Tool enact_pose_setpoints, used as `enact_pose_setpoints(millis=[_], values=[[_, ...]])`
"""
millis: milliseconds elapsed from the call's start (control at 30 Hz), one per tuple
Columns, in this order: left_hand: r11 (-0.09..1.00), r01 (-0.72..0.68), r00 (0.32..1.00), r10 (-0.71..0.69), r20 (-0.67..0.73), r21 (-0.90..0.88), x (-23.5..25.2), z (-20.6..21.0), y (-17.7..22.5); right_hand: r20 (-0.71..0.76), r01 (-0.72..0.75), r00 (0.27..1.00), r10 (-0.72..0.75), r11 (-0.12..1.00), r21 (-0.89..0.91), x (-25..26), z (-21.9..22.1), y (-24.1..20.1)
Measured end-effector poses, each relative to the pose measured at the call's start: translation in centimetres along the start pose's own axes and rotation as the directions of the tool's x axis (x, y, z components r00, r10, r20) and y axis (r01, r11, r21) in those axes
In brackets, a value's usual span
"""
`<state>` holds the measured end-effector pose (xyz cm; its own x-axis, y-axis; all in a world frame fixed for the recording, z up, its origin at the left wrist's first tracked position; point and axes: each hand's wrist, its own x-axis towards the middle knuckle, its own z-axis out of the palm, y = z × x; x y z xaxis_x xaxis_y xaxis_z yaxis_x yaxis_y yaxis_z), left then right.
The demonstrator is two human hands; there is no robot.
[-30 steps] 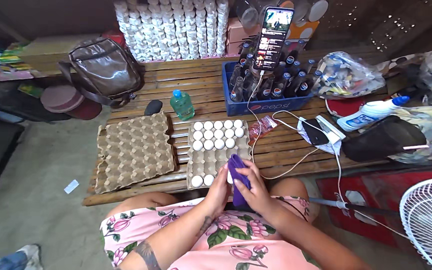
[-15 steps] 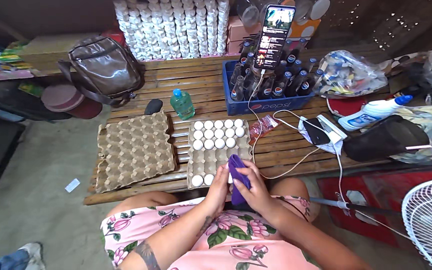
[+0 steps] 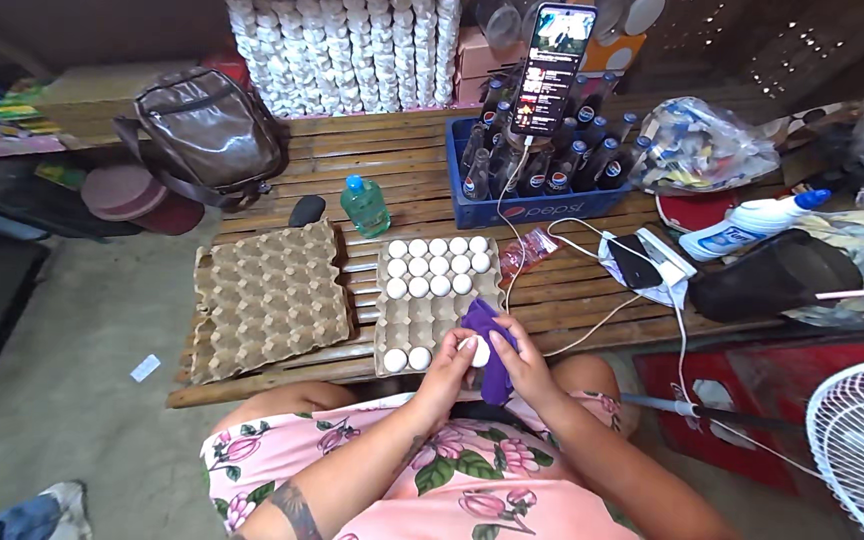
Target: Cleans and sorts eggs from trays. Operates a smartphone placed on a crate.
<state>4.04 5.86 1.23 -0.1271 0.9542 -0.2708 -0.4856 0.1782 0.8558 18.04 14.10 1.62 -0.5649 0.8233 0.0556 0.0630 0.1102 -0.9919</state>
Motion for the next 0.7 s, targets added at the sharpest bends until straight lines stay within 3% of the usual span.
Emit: enact_pose_setpoints(millis=[133,233,433,500,700], values=[[0.989,0.068,0.988,-0.084,-0.127,-0.129,0.4,-0.1,0.3,0.031,0.19,0.982,-0.188,0.976,-0.109,-1.0,1.1,0.5],[0.987,0.086,0.982,-0.107,-0.155,-0.139,0.3,0.0,0.2,0.056,0.245,0.969,-0.239,0.954,-0.172,-1.2,1.5,0.8],[0.999,-0.015,1.0,0.015,0.016,0.029,-0.1,0.1,-0.4,0.008,0.047,0.999,-0.046,0.999,-0.018,0.0,0.7,-0.2],[1.0,-0.021,1.0,0.02,0.011,0.022,0.0,0.2,-0.3,0.006,0.014,1.0,-0.014,1.0,-0.009,0.0,0.7,-0.3],[0.992,0.042,0.987,-0.06,-0.149,-0.122,0.2,0.1,-0.3,0.052,0.275,0.961,-0.27,0.938,-0.211,-1.3,1.9,1.1]])
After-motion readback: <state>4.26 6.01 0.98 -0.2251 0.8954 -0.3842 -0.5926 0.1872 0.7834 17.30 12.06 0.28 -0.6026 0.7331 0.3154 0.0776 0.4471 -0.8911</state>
